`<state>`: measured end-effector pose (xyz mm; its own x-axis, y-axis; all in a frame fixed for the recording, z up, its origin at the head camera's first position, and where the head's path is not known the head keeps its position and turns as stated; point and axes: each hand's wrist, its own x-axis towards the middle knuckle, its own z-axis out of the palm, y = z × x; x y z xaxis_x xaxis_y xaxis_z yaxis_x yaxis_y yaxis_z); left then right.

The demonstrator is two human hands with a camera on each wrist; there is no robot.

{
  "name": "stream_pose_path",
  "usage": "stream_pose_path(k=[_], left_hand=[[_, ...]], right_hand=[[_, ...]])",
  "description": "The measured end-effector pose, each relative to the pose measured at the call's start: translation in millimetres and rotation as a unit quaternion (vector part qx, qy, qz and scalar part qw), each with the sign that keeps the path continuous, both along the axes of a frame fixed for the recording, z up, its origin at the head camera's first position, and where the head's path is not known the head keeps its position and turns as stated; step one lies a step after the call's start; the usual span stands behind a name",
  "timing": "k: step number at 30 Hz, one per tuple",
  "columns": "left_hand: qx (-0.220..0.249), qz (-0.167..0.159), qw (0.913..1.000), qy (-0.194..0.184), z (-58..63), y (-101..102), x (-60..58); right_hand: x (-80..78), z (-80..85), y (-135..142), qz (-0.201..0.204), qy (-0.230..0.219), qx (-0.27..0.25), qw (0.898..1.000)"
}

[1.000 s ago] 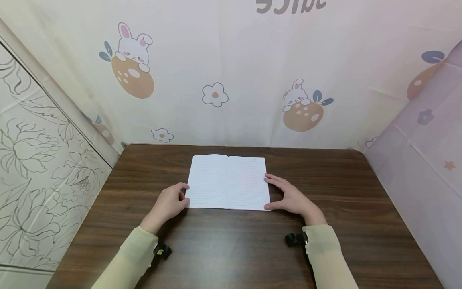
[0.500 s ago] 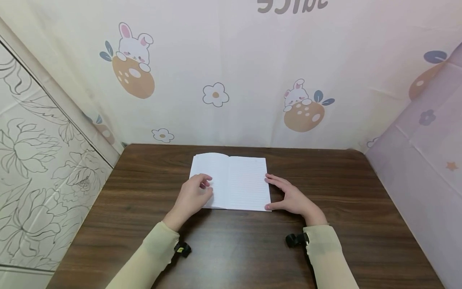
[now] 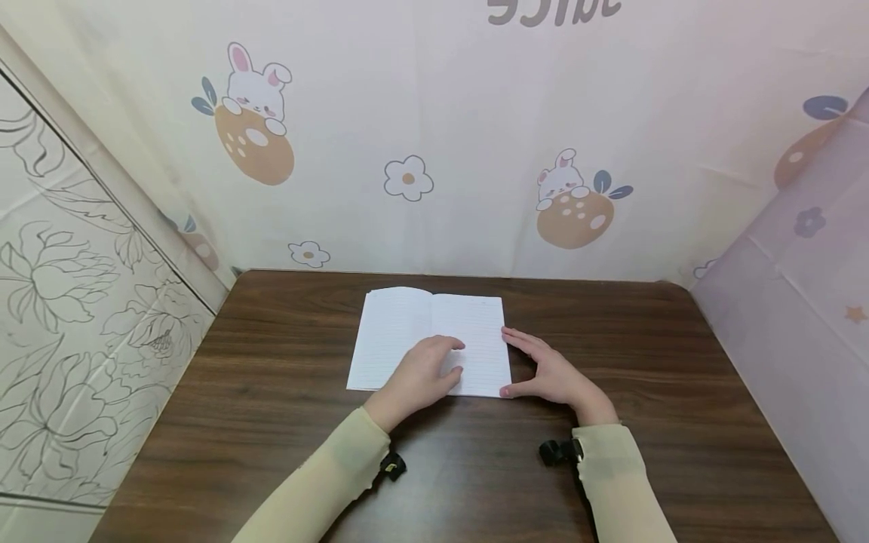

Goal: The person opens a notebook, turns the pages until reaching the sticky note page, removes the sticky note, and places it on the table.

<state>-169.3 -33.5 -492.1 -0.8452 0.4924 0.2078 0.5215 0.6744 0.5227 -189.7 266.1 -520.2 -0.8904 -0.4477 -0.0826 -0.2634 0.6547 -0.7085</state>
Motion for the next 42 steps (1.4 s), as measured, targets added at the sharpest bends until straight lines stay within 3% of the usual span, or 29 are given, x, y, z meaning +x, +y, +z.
stream_pose_path(k=[7,15,42], left_hand=[[-0.021,-0.027,0.9991,-0.026,-1.1,22,-0.3],[-0.051,-0.049,0.9966,-0.043,-0.4,33,-2.3],[-0.075,-0.079,0.9933,-0.039,-0.5,30,2.0]], right_hand=[[0.2,1.1,0,0.007,0.005,-0.007,1.0],[0.4,0.2,1,0.013,0.009,-0.02,1.0],[-1.3,-3.1,-2,0.007,0.019,-0.015,1.0]])
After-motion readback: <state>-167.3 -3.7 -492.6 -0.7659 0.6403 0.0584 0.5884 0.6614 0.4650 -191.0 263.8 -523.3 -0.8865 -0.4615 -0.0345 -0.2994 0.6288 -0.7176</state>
